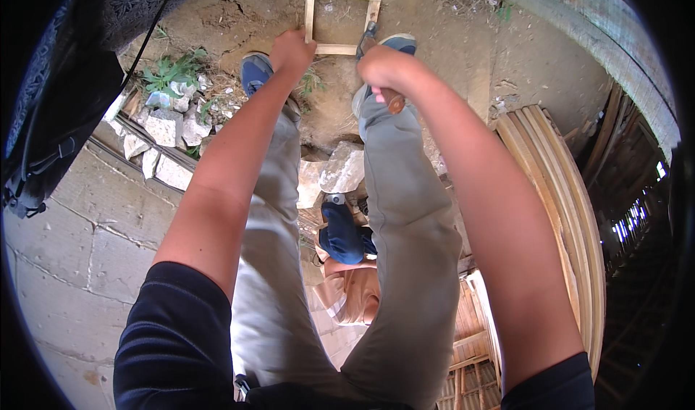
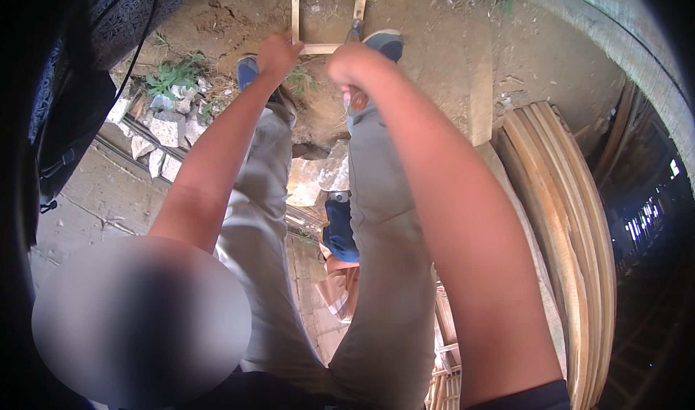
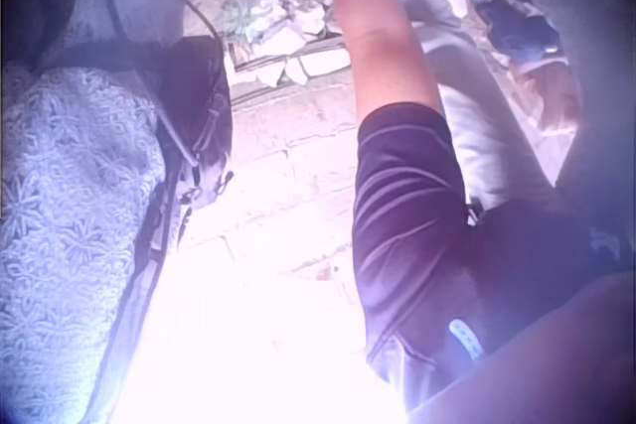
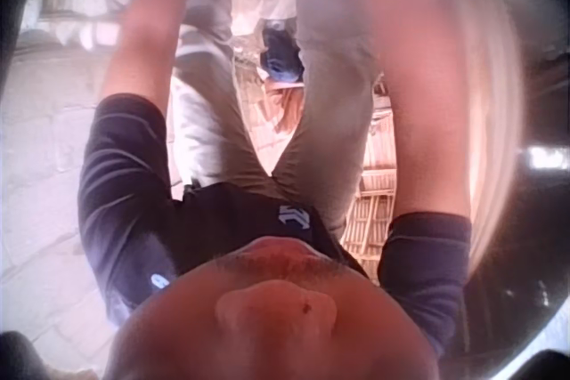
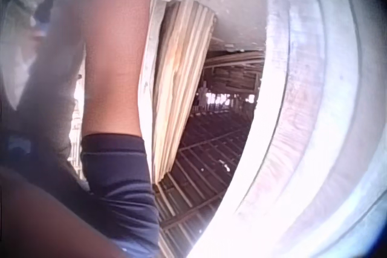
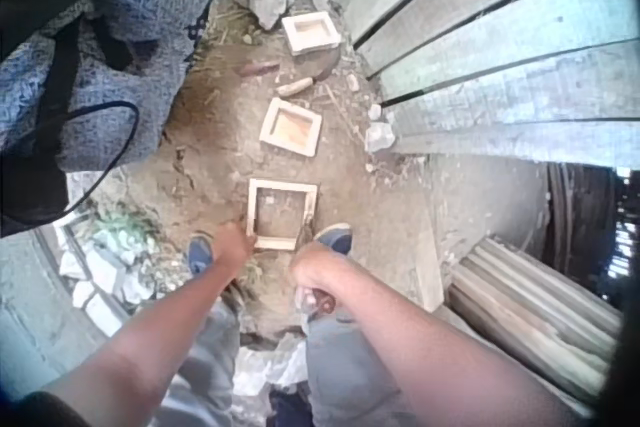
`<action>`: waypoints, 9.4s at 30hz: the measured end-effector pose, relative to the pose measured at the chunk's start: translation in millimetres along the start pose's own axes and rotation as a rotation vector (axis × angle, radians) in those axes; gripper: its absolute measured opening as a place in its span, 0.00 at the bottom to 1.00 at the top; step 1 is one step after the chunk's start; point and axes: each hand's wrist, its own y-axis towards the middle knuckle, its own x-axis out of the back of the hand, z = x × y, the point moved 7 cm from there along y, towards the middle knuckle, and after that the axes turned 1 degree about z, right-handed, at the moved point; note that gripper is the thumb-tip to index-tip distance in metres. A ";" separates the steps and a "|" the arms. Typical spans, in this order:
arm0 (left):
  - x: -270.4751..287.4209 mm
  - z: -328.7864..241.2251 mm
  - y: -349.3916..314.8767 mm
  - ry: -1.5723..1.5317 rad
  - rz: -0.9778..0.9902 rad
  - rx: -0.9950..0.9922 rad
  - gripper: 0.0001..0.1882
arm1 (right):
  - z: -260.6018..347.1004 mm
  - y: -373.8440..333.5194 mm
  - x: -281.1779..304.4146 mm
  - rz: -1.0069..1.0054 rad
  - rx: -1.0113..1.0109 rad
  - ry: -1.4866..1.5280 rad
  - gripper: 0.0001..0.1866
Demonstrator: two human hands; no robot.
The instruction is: The person sits on the ground and assembles small wooden frames by hand, fitting pieces together and using a hammer to secure joints. They handle multiple frame pieces and occasionally interact with another person nearby.
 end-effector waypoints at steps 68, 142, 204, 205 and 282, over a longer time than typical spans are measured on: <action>7.8 12.0 8.0 -0.292 -0.054 -0.146 0.17 | -52.4 -62.9 -37.2 -0.478 0.230 -0.452 0.11; 1.4 27.4 29.4 -0.328 0.066 -0.144 0.14 | -74.5 -71.6 -24.2 -0.427 0.307 -0.304 0.24; -2.1 30.1 7.4 -0.337 0.160 0.059 0.17 | 0.1 -14.0 -85.0 0.654 -0.216 1.951 0.12; -2.0 29.8 2.5 -0.330 0.181 0.068 0.19 | -1.4 -14.0 -86.6 0.638 -0.211 1.954 0.12; 150.4 153.9 -357.9 -0.974 -0.088 0.823 0.17 | 324.1 -242.0 459.4 -1.177 0.984 0.213 0.33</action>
